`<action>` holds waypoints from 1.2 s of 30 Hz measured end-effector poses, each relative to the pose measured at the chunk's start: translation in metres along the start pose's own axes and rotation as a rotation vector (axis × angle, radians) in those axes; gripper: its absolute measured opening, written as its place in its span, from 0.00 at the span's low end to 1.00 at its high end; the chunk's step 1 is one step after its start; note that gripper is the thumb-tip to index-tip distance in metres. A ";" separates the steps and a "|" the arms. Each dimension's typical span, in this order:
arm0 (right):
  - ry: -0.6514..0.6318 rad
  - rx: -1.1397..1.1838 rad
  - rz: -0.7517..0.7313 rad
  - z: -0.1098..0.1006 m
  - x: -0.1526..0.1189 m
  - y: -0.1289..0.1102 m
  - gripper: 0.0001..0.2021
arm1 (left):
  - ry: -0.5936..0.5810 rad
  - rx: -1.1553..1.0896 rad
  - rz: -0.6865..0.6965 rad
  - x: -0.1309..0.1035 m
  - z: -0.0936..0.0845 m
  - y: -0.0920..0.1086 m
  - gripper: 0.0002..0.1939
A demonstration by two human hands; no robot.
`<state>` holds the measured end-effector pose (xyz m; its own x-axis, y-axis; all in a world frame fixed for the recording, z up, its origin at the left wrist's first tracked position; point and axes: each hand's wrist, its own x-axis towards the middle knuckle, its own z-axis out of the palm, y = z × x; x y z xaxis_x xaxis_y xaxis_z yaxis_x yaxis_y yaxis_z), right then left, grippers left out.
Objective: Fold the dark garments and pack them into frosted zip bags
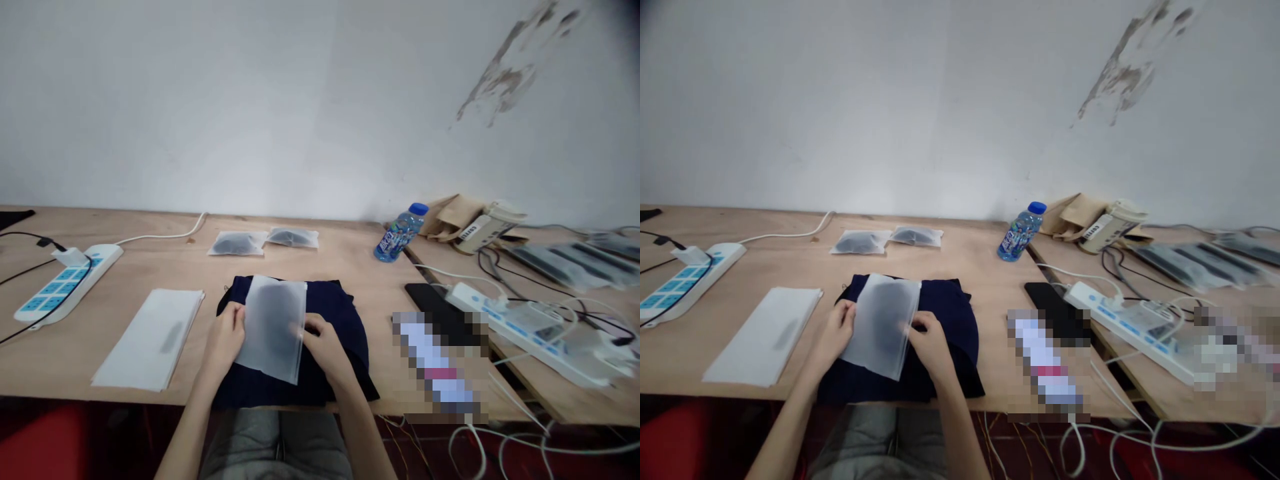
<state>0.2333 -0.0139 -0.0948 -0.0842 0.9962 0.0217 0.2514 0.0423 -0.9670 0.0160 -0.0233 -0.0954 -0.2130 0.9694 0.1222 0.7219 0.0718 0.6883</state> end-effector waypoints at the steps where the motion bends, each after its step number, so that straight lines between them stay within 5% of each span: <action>1: 0.019 -0.013 -0.018 -0.004 -0.001 0.000 0.10 | 0.054 0.021 -0.009 -0.002 -0.007 -0.005 0.13; 5: 0.024 -0.089 -0.014 -0.016 -0.007 0.004 0.10 | 0.188 0.199 -0.088 -0.006 -0.045 -0.042 0.12; 13: 0.036 -0.309 -0.065 -0.014 -0.021 0.009 0.11 | 0.293 0.535 -0.348 -0.010 -0.129 -0.150 0.18; 19: 0.004 -0.360 -0.137 -0.017 -0.031 -0.006 0.11 | 0.354 0.659 -0.496 -0.014 -0.143 -0.192 0.16; 21: -0.019 -0.337 -0.123 -0.018 -0.033 -0.006 0.12 | 0.453 0.701 -0.424 -0.017 -0.133 -0.183 0.17; 24: -0.019 -0.283 -0.054 -0.018 -0.035 -0.003 0.14 | 0.505 0.668 -0.242 -0.026 -0.109 -0.143 0.21; 31: -0.089 -0.332 -0.094 -0.014 -0.033 -0.005 0.13 | 0.038 0.146 -0.195 -0.073 -0.039 -0.005 0.22; 36: -0.094 -0.534 -0.168 -0.010 -0.020 -0.007 0.09 | -0.094 0.092 -0.215 -0.095 -0.010 0.025 0.26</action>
<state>0.2428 -0.0332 -0.0860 -0.2445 0.9624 0.1180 0.6777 0.2567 -0.6891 0.0477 -0.1158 -0.0822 -0.3089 0.9468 -0.0900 0.7243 0.2955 0.6229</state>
